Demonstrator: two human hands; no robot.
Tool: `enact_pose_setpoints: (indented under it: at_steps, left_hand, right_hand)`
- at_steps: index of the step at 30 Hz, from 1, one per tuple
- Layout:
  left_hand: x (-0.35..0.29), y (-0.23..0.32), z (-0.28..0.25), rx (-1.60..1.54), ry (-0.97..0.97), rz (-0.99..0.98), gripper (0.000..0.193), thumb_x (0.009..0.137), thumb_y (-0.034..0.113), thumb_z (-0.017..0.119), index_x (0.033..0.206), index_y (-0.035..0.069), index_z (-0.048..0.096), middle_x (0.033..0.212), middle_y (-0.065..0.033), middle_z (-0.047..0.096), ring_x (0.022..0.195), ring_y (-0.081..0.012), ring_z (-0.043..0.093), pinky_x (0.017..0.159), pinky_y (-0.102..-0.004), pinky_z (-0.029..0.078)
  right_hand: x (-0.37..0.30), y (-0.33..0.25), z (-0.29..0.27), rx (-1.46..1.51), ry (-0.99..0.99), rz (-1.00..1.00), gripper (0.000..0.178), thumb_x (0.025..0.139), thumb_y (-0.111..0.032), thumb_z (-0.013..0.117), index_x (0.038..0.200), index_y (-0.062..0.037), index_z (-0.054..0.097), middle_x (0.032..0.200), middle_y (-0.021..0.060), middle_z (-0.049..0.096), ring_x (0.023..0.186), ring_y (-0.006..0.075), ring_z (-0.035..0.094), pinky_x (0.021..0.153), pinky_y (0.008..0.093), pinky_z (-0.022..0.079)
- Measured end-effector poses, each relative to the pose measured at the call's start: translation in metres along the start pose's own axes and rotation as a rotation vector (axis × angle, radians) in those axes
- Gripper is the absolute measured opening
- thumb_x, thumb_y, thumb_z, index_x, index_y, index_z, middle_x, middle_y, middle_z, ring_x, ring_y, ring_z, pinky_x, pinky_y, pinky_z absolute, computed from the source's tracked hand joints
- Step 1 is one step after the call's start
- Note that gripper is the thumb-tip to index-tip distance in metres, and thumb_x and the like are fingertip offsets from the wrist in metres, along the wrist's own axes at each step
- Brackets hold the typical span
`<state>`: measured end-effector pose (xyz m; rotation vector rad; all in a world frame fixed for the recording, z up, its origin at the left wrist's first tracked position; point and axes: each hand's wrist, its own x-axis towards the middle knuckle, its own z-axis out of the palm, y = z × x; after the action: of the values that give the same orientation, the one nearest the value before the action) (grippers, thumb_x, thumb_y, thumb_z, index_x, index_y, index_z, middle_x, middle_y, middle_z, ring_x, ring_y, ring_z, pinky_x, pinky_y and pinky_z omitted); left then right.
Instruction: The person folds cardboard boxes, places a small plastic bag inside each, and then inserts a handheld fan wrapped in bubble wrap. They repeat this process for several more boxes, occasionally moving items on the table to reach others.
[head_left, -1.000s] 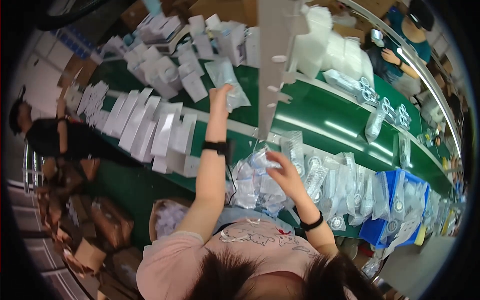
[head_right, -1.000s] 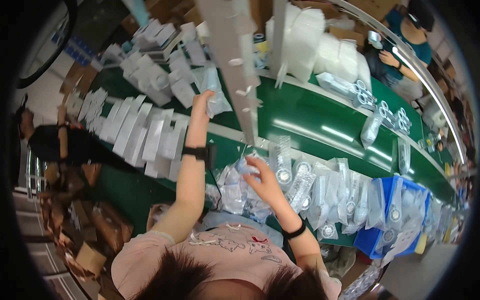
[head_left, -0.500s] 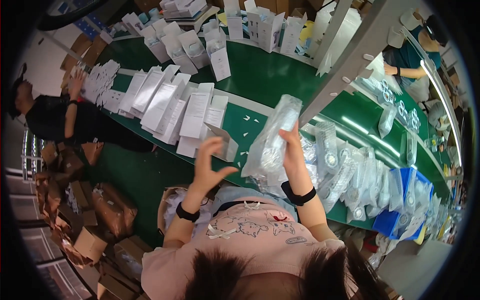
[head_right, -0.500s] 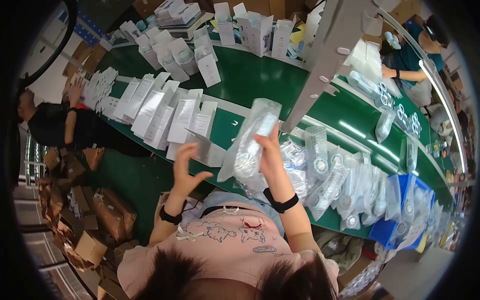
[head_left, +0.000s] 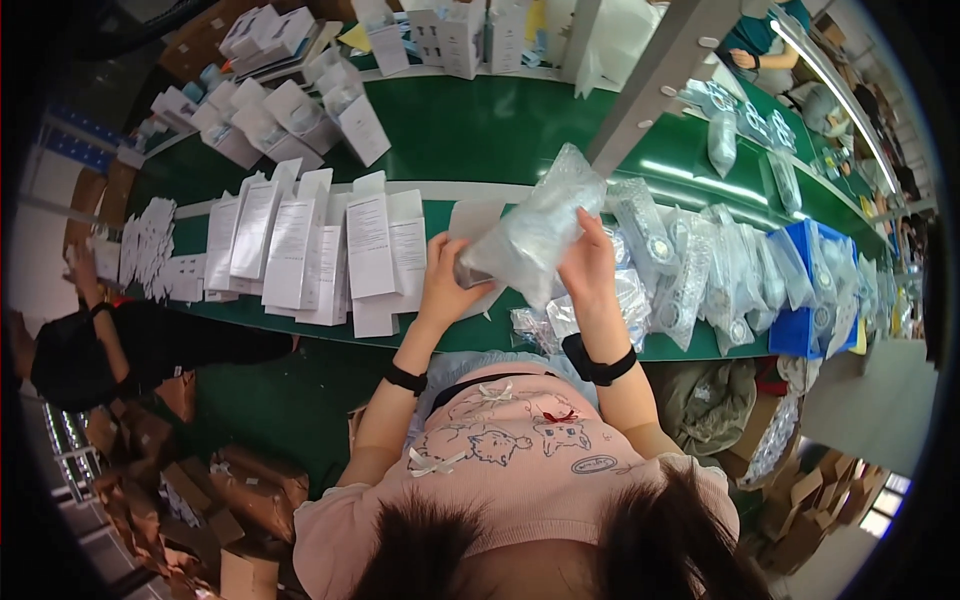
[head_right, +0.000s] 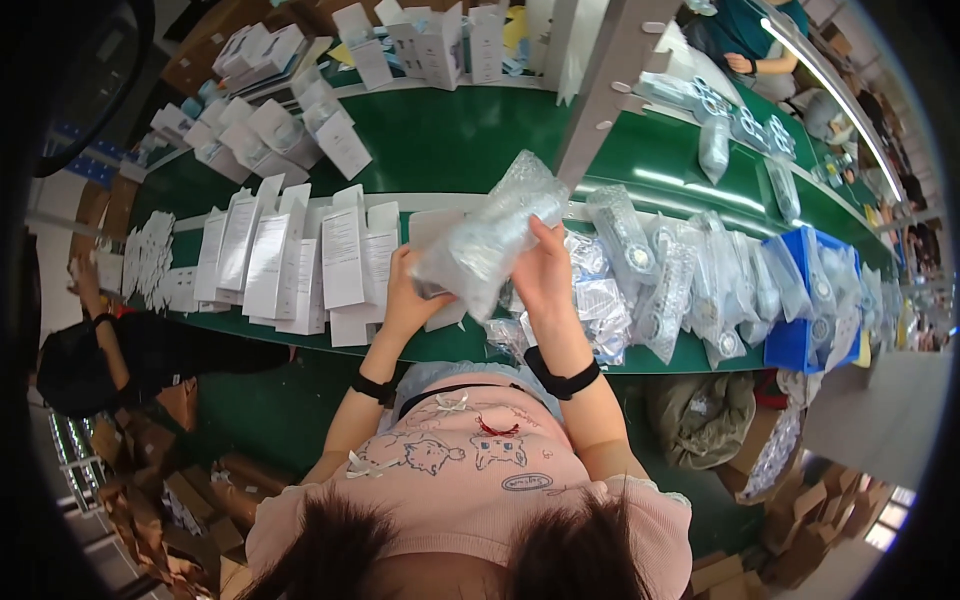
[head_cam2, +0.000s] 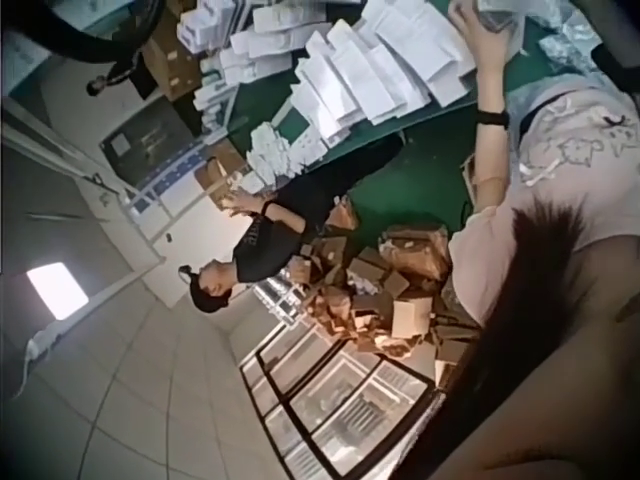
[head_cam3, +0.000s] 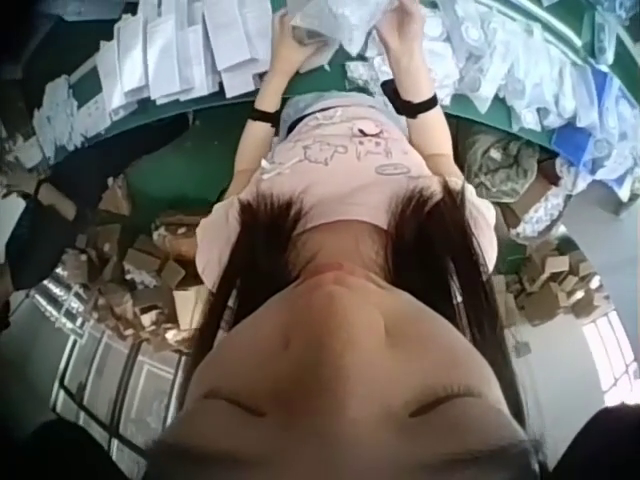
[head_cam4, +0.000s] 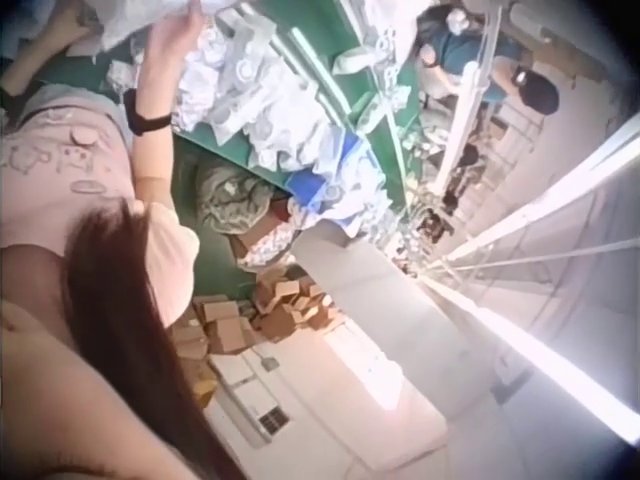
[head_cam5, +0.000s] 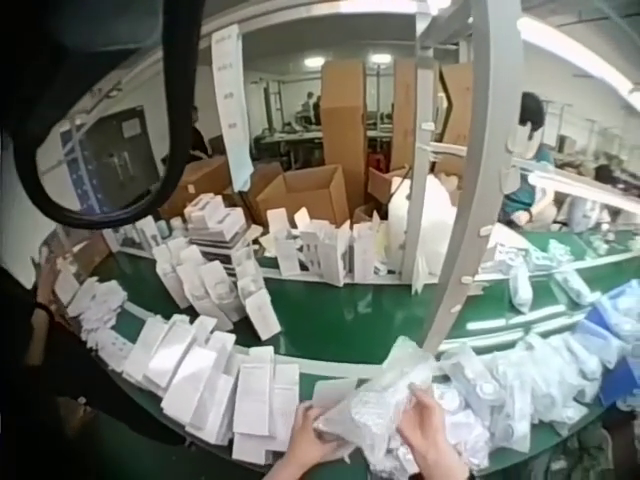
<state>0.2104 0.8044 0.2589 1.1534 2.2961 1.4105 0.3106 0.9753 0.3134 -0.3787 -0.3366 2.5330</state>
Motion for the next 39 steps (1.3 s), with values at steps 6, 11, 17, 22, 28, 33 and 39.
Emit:
enact_pose_setpoints:
  at_steps: [6,11,17,22,28,33,39]
  left_hand:
    - [0.004,-0.002,0.031,-0.043,0.187,0.013,0.074,0.05,0.013,0.081,0.104,0.006,0.03,0.115,-0.0204,0.039,0.103,-0.0365,0.044,0.086,-0.0405,0.037]
    - [0.01,-0.002,0.052,-0.095,0.251,0.239,0.077,0.05,0.013,0.082,0.101,0.007,0.025,0.117,-0.0223,0.037,0.103,-0.0368,0.044,0.087,-0.0403,0.036]
    - [0.014,-0.033,0.048,-0.064,0.324,0.145,0.077,0.052,0.014,0.081,0.102,0.008,0.023,0.121,-0.0228,0.032,0.105,-0.0342,0.042,0.087,-0.04,0.036]
    - [0.004,-0.04,0.017,-0.106,0.104,0.03,0.073,0.056,0.014,0.079,0.108,0.007,0.028,0.126,-0.0195,0.028,0.109,-0.029,0.04,0.087,-0.0397,0.036]
    - [0.024,0.015,-0.01,-0.044,0.174,0.068,0.043,0.061,0.009,0.073,0.094,0.003,0.046,0.12,-0.0167,0.036,0.104,-0.0288,0.044,0.083,-0.0367,0.04]
    - [0.032,0.025,-0.01,0.115,0.141,-0.051,0.018,0.061,0.004,0.068,0.07,0.0,0.053,0.101,-0.0164,0.048,0.088,-0.0286,0.052,0.073,-0.0324,0.044]
    - [0.05,0.026,-0.015,0.017,0.179,-0.248,0.014,0.062,0.001,0.065,0.066,-0.002,0.052,0.078,-0.0129,0.057,0.07,-0.0251,0.057,0.064,-0.0298,0.045]
  right_hand:
    - [0.017,0.035,0.009,-0.686,0.361,-0.767,0.052,0.071,-0.004,0.064,0.116,-0.0077,0.039,0.111,0.013,0.043,0.104,0.0318,0.043,0.089,0.0393,0.036]
    - [0.002,0.032,0.004,-1.558,0.048,-0.884,0.053,0.065,-0.011,0.069,0.113,-0.0113,0.047,0.109,0.0169,0.042,0.107,0.035,0.038,0.09,0.0409,0.033]
    - [0.002,-0.012,-0.043,-1.729,-0.368,-0.735,0.034,0.064,-0.008,0.064,0.098,-0.0092,0.059,0.114,0.0117,0.045,0.109,0.0307,0.04,0.091,0.0435,0.033]
    - [0.042,-0.05,-0.14,-2.383,-0.12,-0.5,0.035,0.063,-0.008,0.063,0.097,-0.0118,0.058,0.102,0.0085,0.051,0.104,0.0275,0.043,0.087,0.0434,0.036]
    - [0.053,-0.068,-0.13,-2.635,-0.456,-0.369,0.036,0.059,-0.007,0.066,0.094,-0.0087,0.056,0.095,0.0067,0.053,0.094,0.0262,0.048,0.08,0.0396,0.04]
    - [0.03,-0.061,-0.077,-1.876,-0.258,-0.616,0.031,0.061,-0.002,0.066,0.09,-0.0059,0.055,0.09,0.0064,0.053,0.08,0.0255,0.053,0.07,0.0359,0.044]
    - [0.007,0.002,0.017,-1.381,-0.27,-0.753,0.02,0.066,0.007,0.061,0.082,-0.0027,0.056,0.084,0.0103,0.054,0.076,0.0255,0.056,0.063,0.0298,0.046]
